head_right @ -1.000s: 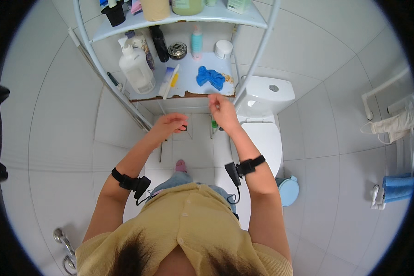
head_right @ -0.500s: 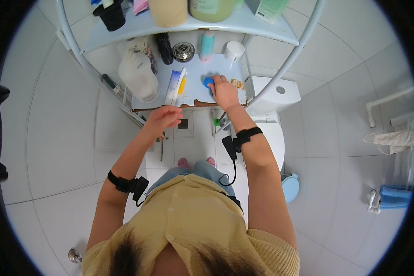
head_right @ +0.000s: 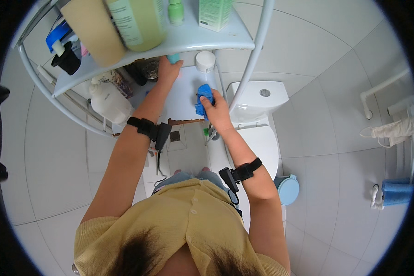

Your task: The person wipes a white bathroom shelf with a blue cloth, then picks up and wipes several bottles and containers one by one. They place the items back on the shelf and finish by rinsing the cloth at the sink.

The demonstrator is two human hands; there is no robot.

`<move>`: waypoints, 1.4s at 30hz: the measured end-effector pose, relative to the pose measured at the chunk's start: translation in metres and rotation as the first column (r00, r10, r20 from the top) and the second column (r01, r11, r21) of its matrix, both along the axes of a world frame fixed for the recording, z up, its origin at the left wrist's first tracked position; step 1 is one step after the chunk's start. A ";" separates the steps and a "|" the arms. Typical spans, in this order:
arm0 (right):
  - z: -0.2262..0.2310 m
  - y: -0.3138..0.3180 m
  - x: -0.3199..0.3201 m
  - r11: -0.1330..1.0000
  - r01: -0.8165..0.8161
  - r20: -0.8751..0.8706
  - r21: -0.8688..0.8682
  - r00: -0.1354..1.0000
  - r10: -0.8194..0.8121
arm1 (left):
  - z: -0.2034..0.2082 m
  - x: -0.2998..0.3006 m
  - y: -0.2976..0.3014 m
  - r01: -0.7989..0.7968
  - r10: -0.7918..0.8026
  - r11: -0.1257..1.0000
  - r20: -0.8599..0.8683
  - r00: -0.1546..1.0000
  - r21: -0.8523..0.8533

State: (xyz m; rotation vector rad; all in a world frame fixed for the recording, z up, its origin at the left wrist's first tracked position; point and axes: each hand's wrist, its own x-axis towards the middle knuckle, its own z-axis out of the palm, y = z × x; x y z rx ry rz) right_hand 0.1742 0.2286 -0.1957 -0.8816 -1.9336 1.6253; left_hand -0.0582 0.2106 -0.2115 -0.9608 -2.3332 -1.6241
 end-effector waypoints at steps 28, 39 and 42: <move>-0.024 -0.014 -0.075 0.364 -0.593 0.579 0.719 0.800 0.158 | 0.057 0.074 -0.187 0.192 -0.224 0.974 0.369 0.902 0.124; 0.037 -0.025 0.061 0.674 -0.466 0.459 0.573 0.864 0.207 | 0.035 0.007 -0.001 0.347 -0.356 0.925 0.037 0.934 0.151; 0.033 -0.031 0.076 0.661 -0.486 0.474 0.572 0.853 0.217 | 0.020 -0.007 0.030 0.225 -0.228 0.974 -0.187 0.955 -0.042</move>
